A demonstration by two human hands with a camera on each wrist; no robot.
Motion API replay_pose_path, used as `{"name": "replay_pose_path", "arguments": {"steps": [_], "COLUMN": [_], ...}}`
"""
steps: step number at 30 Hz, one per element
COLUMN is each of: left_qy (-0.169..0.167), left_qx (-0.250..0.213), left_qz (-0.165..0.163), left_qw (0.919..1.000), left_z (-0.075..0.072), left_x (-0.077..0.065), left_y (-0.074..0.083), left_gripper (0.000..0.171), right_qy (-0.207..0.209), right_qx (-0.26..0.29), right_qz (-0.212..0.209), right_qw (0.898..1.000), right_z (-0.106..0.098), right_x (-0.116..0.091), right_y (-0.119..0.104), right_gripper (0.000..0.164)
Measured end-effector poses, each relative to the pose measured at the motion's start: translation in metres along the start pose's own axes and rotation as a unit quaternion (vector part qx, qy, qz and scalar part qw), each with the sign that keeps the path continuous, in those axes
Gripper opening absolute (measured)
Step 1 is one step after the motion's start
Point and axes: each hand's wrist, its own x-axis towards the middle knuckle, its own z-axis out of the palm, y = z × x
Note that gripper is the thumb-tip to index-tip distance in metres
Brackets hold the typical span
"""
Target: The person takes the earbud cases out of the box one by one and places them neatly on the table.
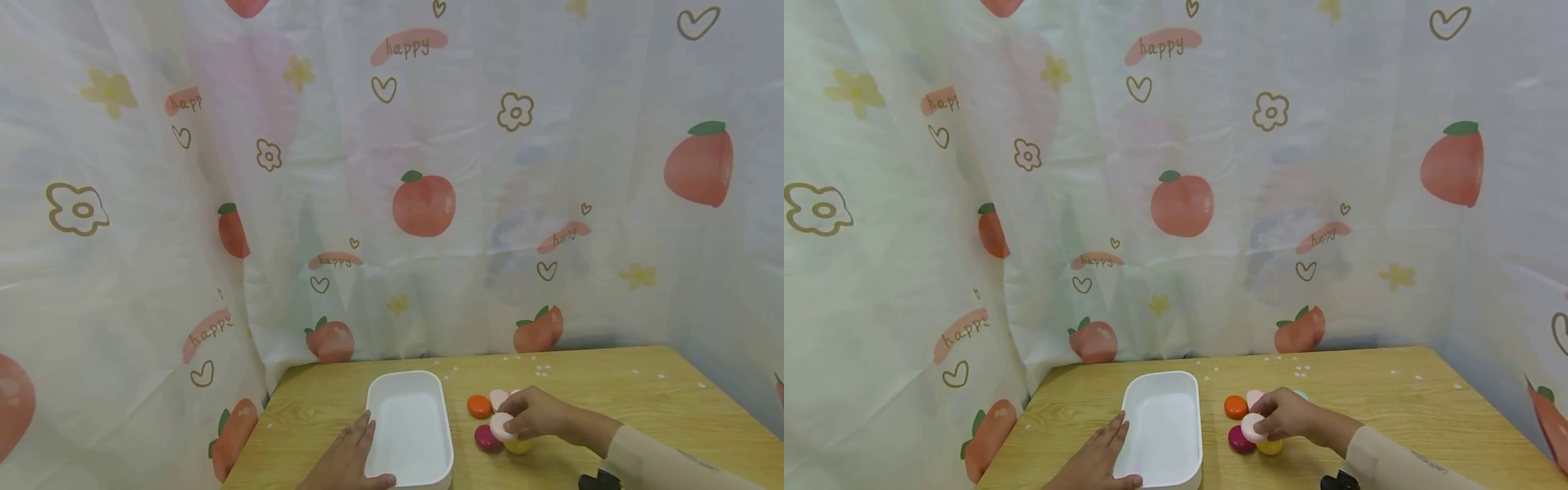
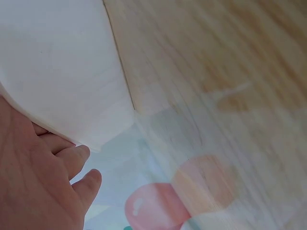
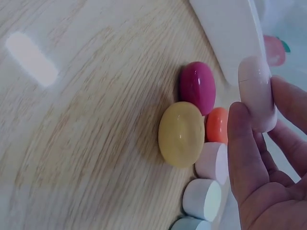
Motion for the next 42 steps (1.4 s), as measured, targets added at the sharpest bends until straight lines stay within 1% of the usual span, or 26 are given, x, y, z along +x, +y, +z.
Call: {"name": "replay_pose_path", "arguments": {"steps": [3,10,19,27,31,36,39,42], "left_qy": [-0.003,-0.004,-0.010,-0.007,-0.012,-0.021,-0.018,-0.013], "left_qx": [0.000,0.000,0.002,0.004,0.003,-0.007,-0.005,-0.001], "left_qz": [-0.002,0.000,-0.004,-0.001,-0.009,-0.019,-0.016,-0.010], "left_qw": [1.0000,1.0000,0.9999,1.0000,0.9999,0.9996,0.9997,0.9999], "left_z": [0.001,0.002,0.000,0.002,0.002,0.002,0.003,0.004], "left_x": [0.000,0.001,0.000,0.001,0.000,0.001,0.001,0.002], "left_y": [-0.001,-0.002,0.000,-0.001,-0.003,-0.003,-0.004,-0.005], "left_gripper": [0.107,0.106,0.106,0.106,0.107,0.108,0.108,0.108], "right_qy": [0.006,0.007,0.036,0.033,0.036,0.050,0.050,0.053], "right_qx": [0.004,0.013,0.001,-0.007,-0.008,-0.016,-0.008,-0.010], "right_qz": [0.009,0.008,0.029,0.019,0.017,0.036,0.038,0.032], "right_qw": [1.000,1.000,0.999,0.999,0.999,0.998,0.998,0.998], "right_z": [-0.003,-0.012,-0.021,-0.029,-0.031,-0.032,-0.032,-0.033], "right_x": [-0.003,-0.009,-0.010,-0.016,-0.018,-0.018,-0.019,-0.020], "right_y": [0.003,0.011,0.026,0.034,0.039,0.044,0.049,0.052], "right_gripper": [0.032,0.031,0.035,0.035,0.035,0.034,0.033,0.033]}}
